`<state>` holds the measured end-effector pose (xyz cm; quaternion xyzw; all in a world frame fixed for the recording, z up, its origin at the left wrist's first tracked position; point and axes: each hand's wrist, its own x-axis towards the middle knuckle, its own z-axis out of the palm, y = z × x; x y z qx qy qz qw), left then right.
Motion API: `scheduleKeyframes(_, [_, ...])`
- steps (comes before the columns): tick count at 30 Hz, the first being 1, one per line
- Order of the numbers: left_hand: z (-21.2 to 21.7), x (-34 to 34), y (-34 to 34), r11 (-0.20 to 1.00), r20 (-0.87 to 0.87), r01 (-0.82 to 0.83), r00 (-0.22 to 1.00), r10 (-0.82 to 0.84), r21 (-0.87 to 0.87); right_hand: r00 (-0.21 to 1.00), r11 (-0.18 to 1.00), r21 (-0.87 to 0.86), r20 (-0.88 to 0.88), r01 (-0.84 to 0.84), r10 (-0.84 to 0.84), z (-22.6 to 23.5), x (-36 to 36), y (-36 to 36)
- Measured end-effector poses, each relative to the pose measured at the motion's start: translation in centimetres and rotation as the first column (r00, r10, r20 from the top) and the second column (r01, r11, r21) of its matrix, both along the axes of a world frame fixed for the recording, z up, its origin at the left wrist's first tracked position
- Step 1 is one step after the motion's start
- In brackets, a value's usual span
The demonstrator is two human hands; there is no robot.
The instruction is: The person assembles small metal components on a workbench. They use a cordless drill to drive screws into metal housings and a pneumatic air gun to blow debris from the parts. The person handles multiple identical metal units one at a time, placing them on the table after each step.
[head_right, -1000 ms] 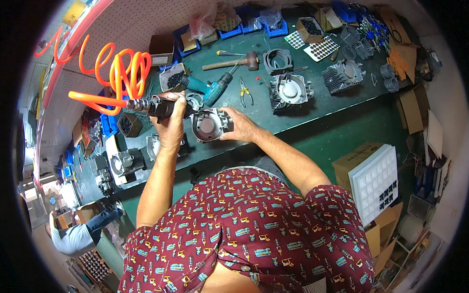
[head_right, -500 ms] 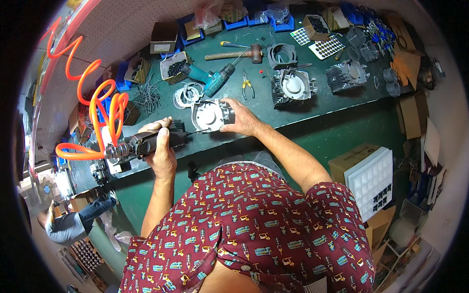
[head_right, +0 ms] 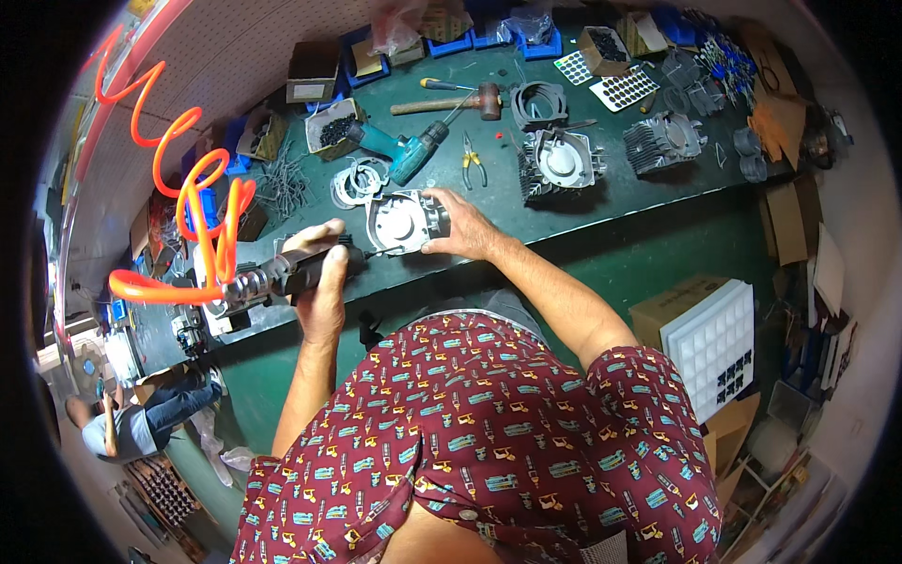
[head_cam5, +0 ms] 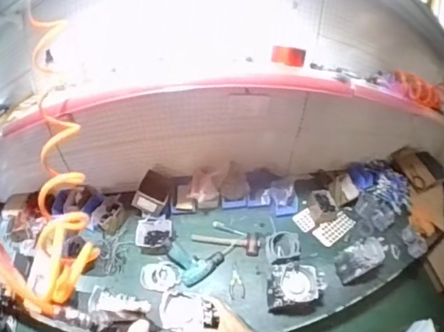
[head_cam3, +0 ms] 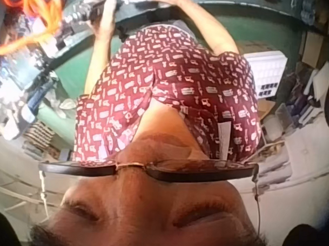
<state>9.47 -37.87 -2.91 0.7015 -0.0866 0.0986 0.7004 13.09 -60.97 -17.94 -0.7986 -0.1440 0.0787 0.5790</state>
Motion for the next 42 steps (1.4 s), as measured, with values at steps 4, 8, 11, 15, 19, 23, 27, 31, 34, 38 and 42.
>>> scheduleKeyframes(4, [-0.1,0.5,-1.0,0.992,0.047,0.096,0.994,-0.1,0.077,0.999,0.999,-0.049,0.05,-0.001,0.003,0.4,-0.4,0.0])
scheduleKeyframes(8, [-2.1,1.0,-0.8,0.989,0.169,0.13,0.975,-0.141,0.071,0.996,1.0,-0.006,0.086,0.021,-0.02,0.2,-0.3,0.3])
scheduleKeyframes(11, [-1.2,1.3,-1.4,0.987,0.131,0.143,0.98,-0.151,0.073,0.99,0.999,-0.001,0.136,0.036,-0.035,-0.7,-0.3,0.4])
scheduleKeyframes(15, [-2.0,1.9,-0.9,0.976,0.164,0.195,0.964,-0.208,0.093,0.994,0.999,-0.019,0.095,0.047,-0.045,-0.4,-0.2,0.5])
scheduleKeyframes(19, [-1.8,1.8,-1.3,0.981,0.147,0.184,0.971,-0.19,0.059,0.993,0.999,-0.014,0.105,0.047,-0.045,-0.4,-0.1,0.3])
scheduleKeyframes(23, [-2.3,2.2,-0.8,0.978,0.167,0.193,0.965,-0.204,0.078,0.992,0.999,-0.01,0.121,0.036,-0.034,-0.5,-0.1,0.3])
scheduleKeyframes(27, [-2.6,2.0,-0.8,0.979,0.13,0.196,0.971,-0.203,0.063,0.988,0.998,-0.047,0.149,0.05,-0.042,-0.4,-0.2,0.4])
scheduleKeyframes(31, [-1.7,1.9,-1.1,0.977,0.102,0.207,0.972,-0.212,0.055,0.994,0.998,-0.03,0.097,0.05,-0.047,0.0,-0.3,0.5])
scheduleKeyframes(34, [-1.8,1.7,-1.2,0.983,0.132,0.182,0.974,-0.185,0.03,0.996,0.998,-0.03,0.073,0.055,-0.053,0.1,-0.5,0.5])
scheduleKeyframes(38, [-1.3,1.7,-1.3,0.985,0.143,0.17,0.975,-0.171,0.022,0.959,0.959,-0.235,0.267,0.155,-0.09,0.2,-0.7,1.0])
scheduleKeyframes(42, [-0.6,1.4,-1.3,0.995,0.084,0.095,0.992,-0.093,-0.019,0.874,0.933,-0.316,0.486,0.173,0.002,2.6,-1.3,3.9])
